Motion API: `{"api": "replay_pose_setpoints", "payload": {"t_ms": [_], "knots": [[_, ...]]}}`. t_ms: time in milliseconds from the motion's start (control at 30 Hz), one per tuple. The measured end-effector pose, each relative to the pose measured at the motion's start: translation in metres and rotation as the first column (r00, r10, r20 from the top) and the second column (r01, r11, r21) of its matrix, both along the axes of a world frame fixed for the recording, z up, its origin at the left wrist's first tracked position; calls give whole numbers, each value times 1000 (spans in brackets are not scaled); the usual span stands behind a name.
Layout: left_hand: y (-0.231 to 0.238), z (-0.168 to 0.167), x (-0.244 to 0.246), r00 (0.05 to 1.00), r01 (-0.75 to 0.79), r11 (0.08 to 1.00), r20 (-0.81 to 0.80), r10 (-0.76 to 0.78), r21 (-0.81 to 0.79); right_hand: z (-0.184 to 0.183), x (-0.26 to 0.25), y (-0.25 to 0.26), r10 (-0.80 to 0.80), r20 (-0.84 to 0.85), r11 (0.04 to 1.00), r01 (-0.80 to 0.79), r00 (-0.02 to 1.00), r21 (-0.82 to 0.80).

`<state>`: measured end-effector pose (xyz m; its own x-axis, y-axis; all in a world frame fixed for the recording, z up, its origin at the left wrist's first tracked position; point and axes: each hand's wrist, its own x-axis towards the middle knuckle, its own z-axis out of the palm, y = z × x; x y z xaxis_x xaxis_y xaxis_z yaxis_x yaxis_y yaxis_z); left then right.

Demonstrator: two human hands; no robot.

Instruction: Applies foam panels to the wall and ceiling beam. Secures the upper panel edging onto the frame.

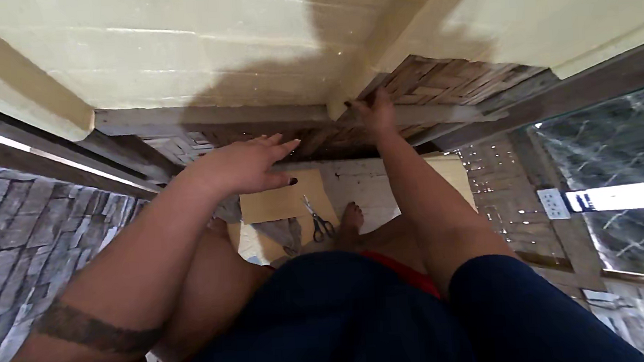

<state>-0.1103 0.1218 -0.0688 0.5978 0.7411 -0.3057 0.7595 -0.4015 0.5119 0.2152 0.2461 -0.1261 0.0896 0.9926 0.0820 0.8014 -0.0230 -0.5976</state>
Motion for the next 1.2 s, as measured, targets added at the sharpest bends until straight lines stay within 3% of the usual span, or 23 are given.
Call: {"api": "replay_pose_setpoints", "payload": {"t_ms": [133, 300, 400, 500, 633, 933, 1033, 1200], "knots": [[0, -1, -2, 1000, 5, 1000, -30, -6, -22, -7, -15, 7, -108, 34, 994, 107, 994, 15], [3, -5, -10, 999, -18, 999, -39, 17, -28, -12, 11, 14, 53, 183, 996, -66, 982, 64], [5, -6, -11, 999, -25, 1000, -29, 24, -13, -16, 19, 12, 94, 174, 995, -97, 980, 9], [4, -6, -10, 999, -27, 999, -33, 25, -35, -20, -1, 1, 9, 140, 1000, -6, 990, -18], [3, -5, -9, 997, -29, 996, -67, 24, -86, -30, -23, 4, -152, 118, 987, 145, 981, 65], [3, -13, -12, 997, -25, 997, -69, 20, -77, -35, 12, 3, 48, 122, 999, -45, 991, -31], [3, -14, -12, 998, -29, 996, -66, 24, -80, -42, -5, -4, -41, 108, 995, 50, 993, -83], [3, -15, -10, 995, -35, 993, -93, 24, -112, -52, -42, -1, -246, 110, 968, 249, 963, -21]]}}
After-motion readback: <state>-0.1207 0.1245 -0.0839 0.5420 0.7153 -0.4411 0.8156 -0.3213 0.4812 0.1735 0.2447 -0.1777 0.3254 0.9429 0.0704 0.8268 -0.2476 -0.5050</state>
